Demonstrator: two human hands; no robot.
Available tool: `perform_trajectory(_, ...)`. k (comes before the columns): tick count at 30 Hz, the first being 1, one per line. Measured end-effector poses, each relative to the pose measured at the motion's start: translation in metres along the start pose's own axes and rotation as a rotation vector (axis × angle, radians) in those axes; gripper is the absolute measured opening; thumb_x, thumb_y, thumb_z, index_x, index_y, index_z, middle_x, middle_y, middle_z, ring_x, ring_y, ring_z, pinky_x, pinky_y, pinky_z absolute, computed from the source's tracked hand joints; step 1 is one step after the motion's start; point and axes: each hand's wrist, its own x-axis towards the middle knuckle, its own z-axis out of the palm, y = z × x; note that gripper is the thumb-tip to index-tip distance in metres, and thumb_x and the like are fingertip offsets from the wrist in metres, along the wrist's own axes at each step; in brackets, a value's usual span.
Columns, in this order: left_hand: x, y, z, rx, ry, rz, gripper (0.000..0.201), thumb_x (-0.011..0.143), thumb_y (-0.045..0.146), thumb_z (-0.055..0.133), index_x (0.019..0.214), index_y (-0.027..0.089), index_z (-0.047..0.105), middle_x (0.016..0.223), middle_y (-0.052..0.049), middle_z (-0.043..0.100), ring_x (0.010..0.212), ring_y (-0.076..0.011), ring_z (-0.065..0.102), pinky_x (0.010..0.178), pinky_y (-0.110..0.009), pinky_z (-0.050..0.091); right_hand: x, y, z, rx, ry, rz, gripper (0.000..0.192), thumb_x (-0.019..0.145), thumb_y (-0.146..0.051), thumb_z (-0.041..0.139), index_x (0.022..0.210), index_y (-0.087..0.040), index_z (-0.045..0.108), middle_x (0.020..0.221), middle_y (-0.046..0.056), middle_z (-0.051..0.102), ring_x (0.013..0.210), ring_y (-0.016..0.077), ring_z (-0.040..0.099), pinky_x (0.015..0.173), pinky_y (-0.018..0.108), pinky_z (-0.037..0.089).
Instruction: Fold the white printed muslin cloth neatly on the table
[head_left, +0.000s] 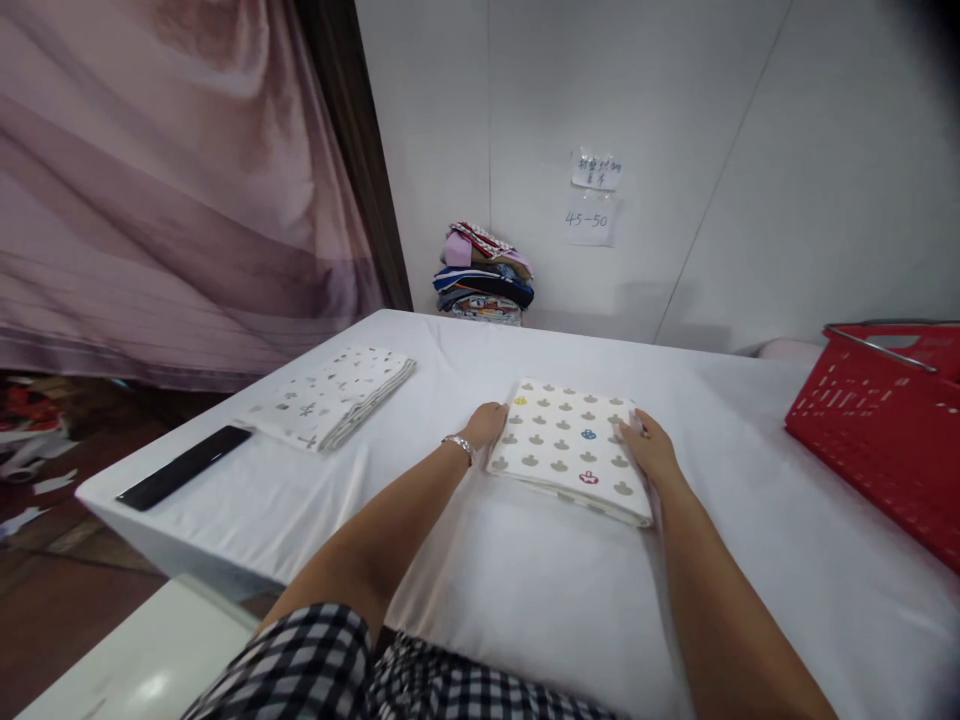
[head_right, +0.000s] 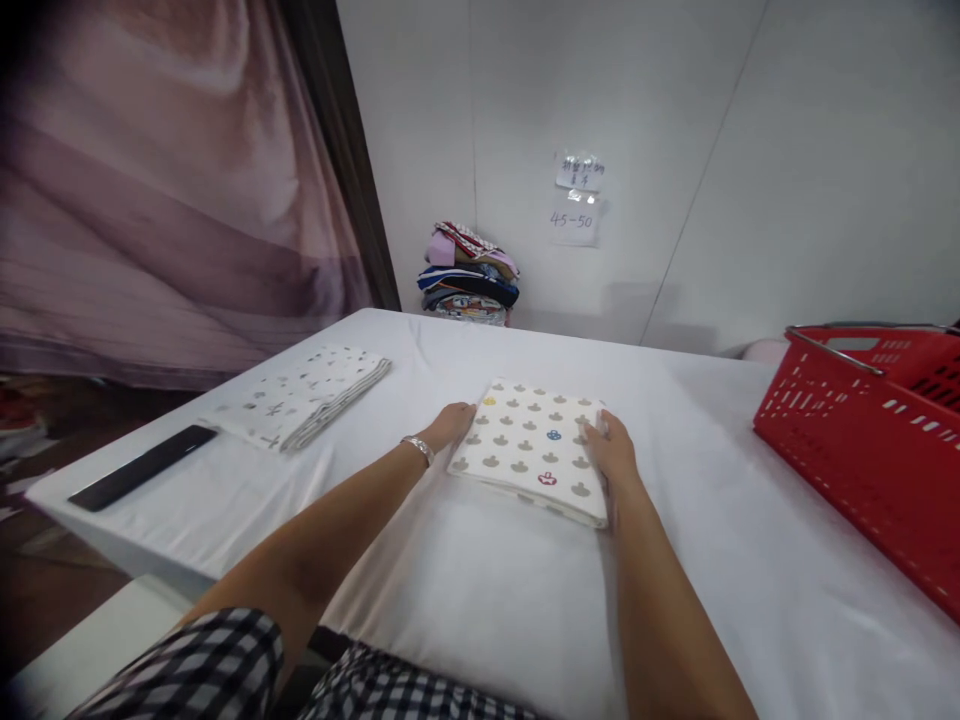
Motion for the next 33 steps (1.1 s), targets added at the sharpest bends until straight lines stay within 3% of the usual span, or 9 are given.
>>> perform_trajectory(5,-0.027,-0.02,-0.009,-0.224,-0.084,-0.076,0.031,0.088,0.039,0.041,0.08,0.015,0.059,0.081,-0.008,0.067,0.066,-0.0154,0.061,0.059,-0.025,0.046,-0.014,-0.04,-0.006,0.044,-0.053,-0.138,0.052,0.072,-0.046,0.061,0.119,-0.023,0.06,0.126,0.006,0.057,0.105,0.0248,0.055,0.093,0.04,0.043)
perform_trajectory(8,-0.046,-0.03,-0.01,-0.331,-0.128,-0.076,0.033,0.086,0.042,0.044,0.074,0.015,0.058,0.07,-0.005,0.065,0.06,-0.014,0.059,0.056,-0.025,0.047,-0.034,-0.067,-0.002,0.075,-0.171,-0.207,0.047,0.074,-0.046,0.06,0.116,-0.025,0.062,0.123,0.005,0.059,0.104,0.0249,0.056,0.09,0.041,0.044)
perform_trajectory(12,-0.062,-0.037,-0.007,-0.424,-0.111,-0.045,0.031,0.082,0.04,0.049,0.067,0.015,0.057,0.059,-0.001,0.059,0.055,-0.0116,0.055,0.054,-0.023,0.045,-0.073,-0.091,0.022,0.055,-0.488,-0.316,0.037,0.077,-0.041,0.059,0.11,-0.027,0.065,0.113,0.005,0.065,0.1,0.0239,0.059,0.085,0.039,0.047)
perform_trajectory(16,-0.066,-0.042,0.001,-0.496,-0.018,-0.012,0.02,0.079,0.033,0.052,0.08,0.015,0.06,0.058,0.002,0.057,0.052,-0.0097,0.051,0.053,-0.022,0.043,-0.106,-0.097,0.052,-0.113,-0.621,-0.578,0.029,0.083,-0.034,0.053,0.109,-0.026,0.064,0.115,0.005,0.063,0.102,0.0222,0.058,0.086,0.037,0.047)
perform_trajectory(20,-0.066,-0.044,0.01,-0.503,0.132,0.035,0.018,0.078,0.03,0.053,0.085,0.016,0.06,0.061,0.001,0.058,0.053,-0.0105,0.051,0.052,-0.022,0.042,-0.118,-0.09,0.069,-0.27,-0.583,-0.811,0.023,0.085,-0.025,0.05,0.104,-0.021,0.064,0.112,0.007,0.063,0.105,0.0233,0.055,0.093,0.041,0.042)
perform_trajectory(24,-0.065,-0.041,0.013,-0.338,0.206,0.161,0.029,0.079,0.044,0.052,0.075,0.017,0.062,0.072,-0.001,0.063,0.067,-0.0131,0.055,0.061,-0.023,0.043,-0.121,-0.084,0.072,-0.349,-0.514,-0.857,0.025,0.085,-0.025,0.05,0.107,-0.022,0.063,0.119,0.009,0.059,0.11,0.0247,0.053,0.094,0.044,0.041)
perform_trajectory(28,-0.061,-0.034,0.012,-0.222,0.182,0.167,0.033,0.073,0.051,0.059,0.07,0.018,0.059,0.072,-0.001,0.062,0.066,-0.0135,0.054,0.061,-0.024,0.04,-0.125,-0.086,0.071,-0.346,-0.495,-0.842,0.024,0.086,-0.023,0.048,0.105,-0.024,0.063,0.118,0.007,0.06,0.11,0.0236,0.053,0.093,0.043,0.042)
perform_trajectory(33,-0.051,-0.032,0.012,-0.295,0.097,0.148,0.027,0.07,0.039,0.062,0.059,0.018,0.048,0.058,0.004,0.05,0.057,-0.0106,0.046,0.054,-0.022,0.034,-0.129,-0.093,0.071,-0.332,-0.522,-0.84,0.025,0.083,-0.017,0.047,0.1,-0.024,0.064,0.114,0.006,0.061,0.104,0.0222,0.056,0.089,0.038,0.046)
